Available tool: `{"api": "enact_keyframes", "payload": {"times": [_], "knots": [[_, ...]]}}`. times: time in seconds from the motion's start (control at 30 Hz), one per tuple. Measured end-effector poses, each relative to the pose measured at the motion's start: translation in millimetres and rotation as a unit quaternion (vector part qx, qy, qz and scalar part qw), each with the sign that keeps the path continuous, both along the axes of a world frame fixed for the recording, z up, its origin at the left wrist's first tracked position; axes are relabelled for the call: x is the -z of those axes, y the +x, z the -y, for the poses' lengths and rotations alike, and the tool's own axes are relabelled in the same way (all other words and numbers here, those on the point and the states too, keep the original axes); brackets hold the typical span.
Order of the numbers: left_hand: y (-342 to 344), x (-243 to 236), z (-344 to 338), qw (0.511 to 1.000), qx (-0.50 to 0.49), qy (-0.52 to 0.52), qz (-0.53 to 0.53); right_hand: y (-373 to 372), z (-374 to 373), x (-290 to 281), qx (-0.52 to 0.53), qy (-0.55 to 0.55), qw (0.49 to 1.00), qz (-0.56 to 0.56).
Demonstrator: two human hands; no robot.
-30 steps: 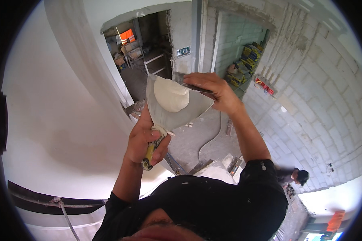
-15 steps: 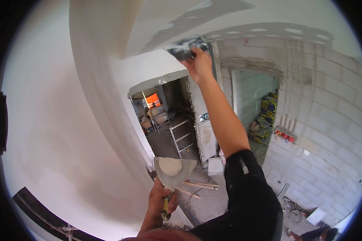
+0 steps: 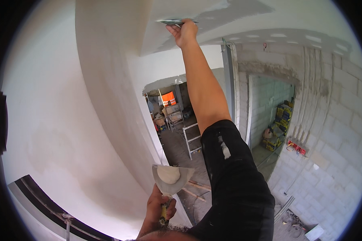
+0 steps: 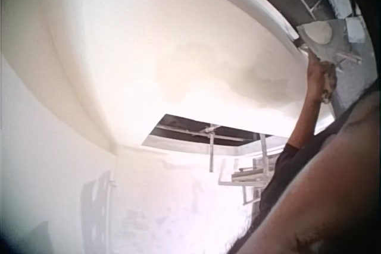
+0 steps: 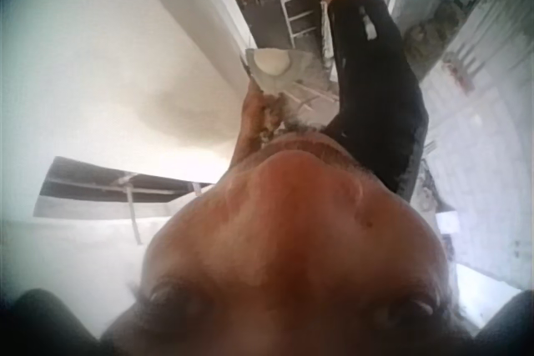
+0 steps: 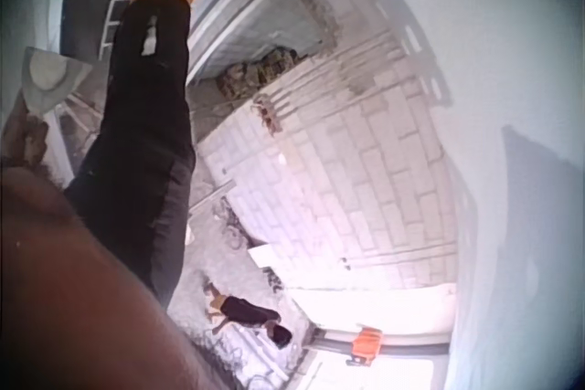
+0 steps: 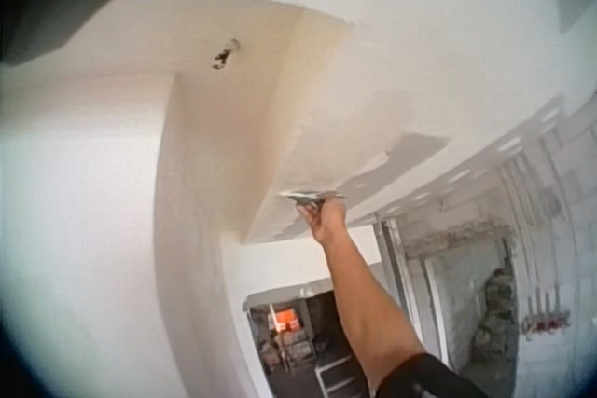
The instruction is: The person applies plaster to the ceiling using a hawk and trowel. They repeatedly scoop plaster from the hawk onto the trowel and spread it onto the ceiling surface in smooth strokes.
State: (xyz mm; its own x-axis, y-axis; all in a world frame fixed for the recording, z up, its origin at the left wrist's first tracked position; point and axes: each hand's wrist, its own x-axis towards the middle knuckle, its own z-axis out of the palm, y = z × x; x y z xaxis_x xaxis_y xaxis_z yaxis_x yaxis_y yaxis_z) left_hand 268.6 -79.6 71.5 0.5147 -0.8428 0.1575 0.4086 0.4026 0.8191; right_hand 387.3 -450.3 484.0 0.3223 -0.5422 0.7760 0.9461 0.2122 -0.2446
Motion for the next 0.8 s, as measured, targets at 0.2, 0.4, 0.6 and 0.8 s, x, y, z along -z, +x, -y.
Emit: {"api": "enact_keyframes", "payload": {"times": [0.2, 0.4, 0.6, 0.8], "knots": [[4, 5, -2, 1.0, 0.016, -0.011, -0.007, -20, -5, -4, -0.003, -0.028, 1.0, -0.003], [5, 2, -3, 0.998, 0.052, -0.039, -0.017, -59, -24, -4, 0.025, -0.038, 0.999, 0.015], [9, -1, -7, 0.995, 0.093, -0.036, -0.012, -111, -42, -6, 0.043, -0.064, 0.996, 0.055], [10, -10, -10, 0.992, 0.122, -0.033, -0.024, -167, -59, -10, 0.057, -0.078, 0.991, 0.09]]}}
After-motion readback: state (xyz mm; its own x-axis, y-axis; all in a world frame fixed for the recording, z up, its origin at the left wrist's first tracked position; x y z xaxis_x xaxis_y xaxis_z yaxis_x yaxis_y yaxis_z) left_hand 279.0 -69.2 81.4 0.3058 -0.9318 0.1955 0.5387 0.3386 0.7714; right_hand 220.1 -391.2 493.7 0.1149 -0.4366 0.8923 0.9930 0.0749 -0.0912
